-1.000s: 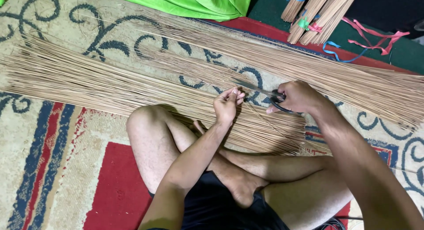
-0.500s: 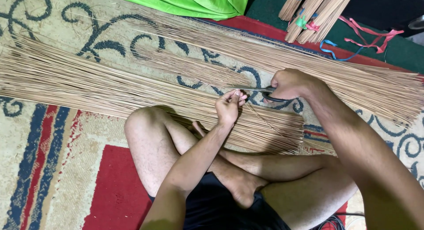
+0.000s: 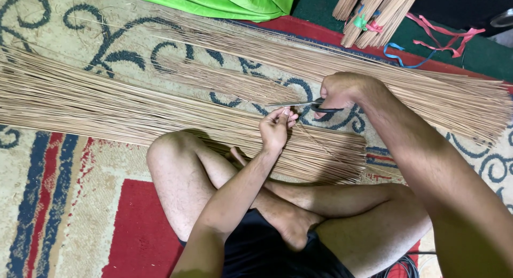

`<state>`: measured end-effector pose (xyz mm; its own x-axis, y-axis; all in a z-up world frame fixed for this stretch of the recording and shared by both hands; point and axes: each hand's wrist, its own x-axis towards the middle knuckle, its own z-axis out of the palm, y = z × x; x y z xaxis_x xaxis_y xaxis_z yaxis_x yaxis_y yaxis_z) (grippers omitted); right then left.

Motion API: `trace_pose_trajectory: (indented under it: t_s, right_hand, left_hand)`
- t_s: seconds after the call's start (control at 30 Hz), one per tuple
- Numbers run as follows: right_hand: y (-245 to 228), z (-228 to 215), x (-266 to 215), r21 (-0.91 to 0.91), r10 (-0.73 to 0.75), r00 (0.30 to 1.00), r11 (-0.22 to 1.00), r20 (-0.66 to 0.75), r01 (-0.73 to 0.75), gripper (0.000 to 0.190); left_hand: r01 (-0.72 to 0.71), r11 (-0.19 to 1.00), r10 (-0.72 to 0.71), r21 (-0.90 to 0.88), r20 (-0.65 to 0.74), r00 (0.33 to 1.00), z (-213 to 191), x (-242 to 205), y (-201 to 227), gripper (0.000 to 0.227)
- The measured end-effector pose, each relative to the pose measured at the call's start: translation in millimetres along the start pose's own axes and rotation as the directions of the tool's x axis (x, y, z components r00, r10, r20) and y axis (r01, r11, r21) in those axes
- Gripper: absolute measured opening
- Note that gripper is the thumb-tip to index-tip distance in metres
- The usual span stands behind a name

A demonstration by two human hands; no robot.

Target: The person sorts and aligns thin wooden sticks for broom assembly.

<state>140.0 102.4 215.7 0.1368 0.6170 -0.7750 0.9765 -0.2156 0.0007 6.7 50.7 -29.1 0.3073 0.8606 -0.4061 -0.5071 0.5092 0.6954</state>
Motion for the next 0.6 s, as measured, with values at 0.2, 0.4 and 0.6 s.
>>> trace_pose_trajectory:
  t_s: [0.2, 0.4, 0.6]
  right_hand:
    - [3, 1, 7, -0.034, 0.035, 0.999, 0.999, 0.021, -0.034, 0.052]
    - [9, 7, 19, -0.033, 0.050, 0.999, 0.998, 0.011, -0.050, 0.051]
    - [4, 5, 13, -0.060, 0.077, 0.997, 0.995, 0.014, -0.076, 0.052]
  left_hand:
    - [0.001, 1.000, -0.001, -0.011, -0.014, 1.000, 3, -3, 5, 0.018]
    - [0.009, 1.000, -0.009, -0.029, -0.013, 1.000, 3, -2, 4, 0.018]
    - [0.016, 0.999, -0.016, -0.045, -0.007, 1.000, 1, 2, -3, 0.017]
